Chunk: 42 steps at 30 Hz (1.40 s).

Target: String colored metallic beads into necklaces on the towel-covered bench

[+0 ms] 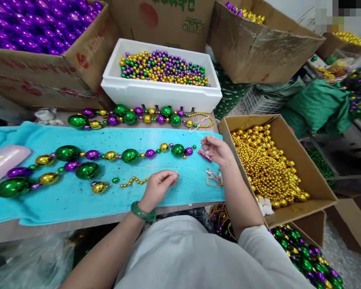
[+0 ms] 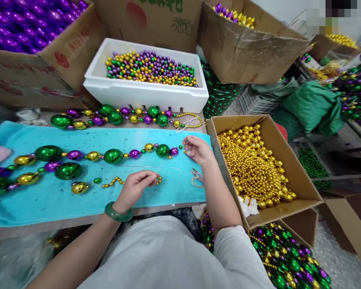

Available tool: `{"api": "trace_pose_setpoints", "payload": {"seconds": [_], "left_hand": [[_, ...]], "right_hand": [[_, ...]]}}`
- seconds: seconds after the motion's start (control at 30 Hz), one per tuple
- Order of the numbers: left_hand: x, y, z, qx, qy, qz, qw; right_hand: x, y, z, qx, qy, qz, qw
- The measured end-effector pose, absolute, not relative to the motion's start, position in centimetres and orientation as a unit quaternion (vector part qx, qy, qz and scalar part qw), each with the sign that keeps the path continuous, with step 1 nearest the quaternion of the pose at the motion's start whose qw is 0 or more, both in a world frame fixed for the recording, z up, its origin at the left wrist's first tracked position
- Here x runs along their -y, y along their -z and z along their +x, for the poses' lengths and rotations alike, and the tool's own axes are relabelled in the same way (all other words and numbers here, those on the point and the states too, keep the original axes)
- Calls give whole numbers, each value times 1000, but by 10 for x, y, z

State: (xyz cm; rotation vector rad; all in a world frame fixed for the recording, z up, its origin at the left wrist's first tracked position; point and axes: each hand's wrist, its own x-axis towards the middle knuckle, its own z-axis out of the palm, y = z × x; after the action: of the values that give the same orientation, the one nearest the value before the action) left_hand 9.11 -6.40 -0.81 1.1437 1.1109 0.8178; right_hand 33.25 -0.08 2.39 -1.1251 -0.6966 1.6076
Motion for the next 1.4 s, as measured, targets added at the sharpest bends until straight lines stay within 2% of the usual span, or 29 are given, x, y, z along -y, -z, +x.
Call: {"api": "trace_pose_setpoints", "payload": {"seconds": [0.17, 0.3, 0.43, 0.53, 0.73, 0.87, 0.97, 1.0, 1.07, 1.23, 1.33, 1.4], "left_hand": [[63, 10, 90, -480, -336, 512, 628], [66, 8, 88, -476, -333, 535, 614], [70, 2, 89, -470, -332, 559, 597], [68, -1, 82, -484, -335, 569, 574], [58, 10, 53, -539, -303, 603, 504], [63, 2, 67, -523, -341, 633, 457], [67, -11, 92, -454, -346, 567, 594], [66, -13, 99, -429, -324, 529, 657], [63, -13, 105, -423, -316, 464, 711], [66, -9, 96, -466, -319, 441, 697], [70, -7, 90, -491, -326, 453, 669], [71, -5, 88, -500, -321, 451, 666]], "right_hand": [[10, -19, 337, 299, -636, -491, 515], [23, -18, 327, 411, -558, -530, 488], [39, -15, 294, 521, -670, -413, 332], [41, -9, 281, 536, -693, -417, 243], [29, -8, 308, 501, -582, -555, 320], [40, -19, 299, 620, -496, -536, 287], [58, -34, 283, 719, -447, -472, 246], [62, -39, 281, 733, -434, -463, 247], [68, -43, 282, 742, -393, -472, 269], [55, -29, 291, 738, -341, -528, 245], [30, -12, 303, 669, -197, -692, 186], [9, -2, 315, 607, -116, -778, 110]]}}
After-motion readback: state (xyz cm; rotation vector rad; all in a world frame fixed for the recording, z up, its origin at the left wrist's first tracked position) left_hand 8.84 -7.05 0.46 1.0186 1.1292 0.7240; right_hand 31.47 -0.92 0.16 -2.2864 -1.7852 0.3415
